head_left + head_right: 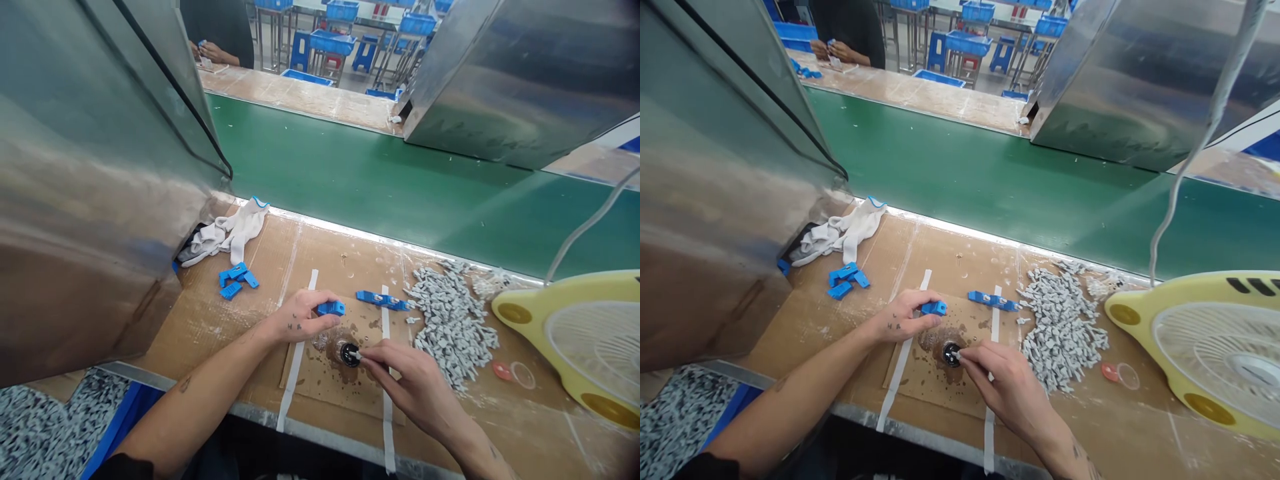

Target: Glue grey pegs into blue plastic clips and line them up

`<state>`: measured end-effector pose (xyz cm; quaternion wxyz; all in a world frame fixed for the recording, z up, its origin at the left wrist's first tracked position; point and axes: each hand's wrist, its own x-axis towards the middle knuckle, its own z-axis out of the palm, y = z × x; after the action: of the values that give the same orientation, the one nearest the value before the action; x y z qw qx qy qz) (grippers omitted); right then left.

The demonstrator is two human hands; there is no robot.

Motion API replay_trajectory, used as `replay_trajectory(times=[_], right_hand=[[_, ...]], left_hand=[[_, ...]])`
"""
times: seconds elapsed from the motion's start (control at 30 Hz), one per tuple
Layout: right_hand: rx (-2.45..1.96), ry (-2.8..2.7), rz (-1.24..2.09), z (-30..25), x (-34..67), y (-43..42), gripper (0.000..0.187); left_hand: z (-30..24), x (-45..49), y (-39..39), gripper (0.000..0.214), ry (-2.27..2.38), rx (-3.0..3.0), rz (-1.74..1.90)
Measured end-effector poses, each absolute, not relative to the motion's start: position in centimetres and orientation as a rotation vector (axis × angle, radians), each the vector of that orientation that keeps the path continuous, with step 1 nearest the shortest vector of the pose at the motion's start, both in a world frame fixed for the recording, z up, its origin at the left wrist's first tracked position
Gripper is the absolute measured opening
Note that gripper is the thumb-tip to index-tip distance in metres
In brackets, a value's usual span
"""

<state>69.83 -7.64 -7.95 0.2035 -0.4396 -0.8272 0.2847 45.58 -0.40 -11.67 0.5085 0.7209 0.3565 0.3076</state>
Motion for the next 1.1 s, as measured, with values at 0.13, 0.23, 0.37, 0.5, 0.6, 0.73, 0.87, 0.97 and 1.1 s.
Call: replay_trajectory(times=[0.13, 0.23, 0.37, 0.5, 0.6, 0.73, 0.87, 0.97, 1.1], right_hand=[[-1.308, -2.208, 0.818, -7.5, 70.5, -7.6, 0.015], [-1.337, -2.075, 0.846, -6.9, 70.5, -7.2, 0.014], [-1.316, -1.915, 0.894, -6.4, 69.8, -6.6, 0.014], [-1.307, -1.897, 0.843, -6.2, 69.1, -6.1, 0.016], [-1.302, -1.946, 0.788, -6.0, 68.8, -5.9, 0.016], [-1.284, -2.03, 0.714, -5.9, 68.4, -5.6, 0.019], [-1.232, -2.196, 0.665, -5.9, 67.9, -5.3, 0.021], [-1.227, -2.314, 0.657, -5.6, 67.5, -4.9, 0.028], [-1.202, -2.314, 0.729, -5.0, 67.3, -4.1, 0.03]], left_hand=[[-12.0, 45.6, -0.5, 0.022, 0.794, 1.83, 0.766], [-12.3, 45.7, -0.6, 0.023, 0.732, 1.935, 0.779], [-12.4, 45.8, -0.7, 0.022, 0.649, 2.009, 0.777], [-12.4, 45.8, -0.7, 0.023, 0.594, 2.053, 0.753], [-12.5, 45.8, -0.8, 0.024, 0.573, 2.074, 0.776], [-12.7, 45.7, -0.8, 0.025, 0.577, 2.081, 0.779], [-12.8, 45.7, -1.1, 0.027, 0.593, 2.184, 0.757], [-12.7, 45.7, -1.3, 0.027, 0.593, 2.268, 0.789], [-12.2, 45.7, -1.6, 0.022, 0.638, 2.231, 0.839]])
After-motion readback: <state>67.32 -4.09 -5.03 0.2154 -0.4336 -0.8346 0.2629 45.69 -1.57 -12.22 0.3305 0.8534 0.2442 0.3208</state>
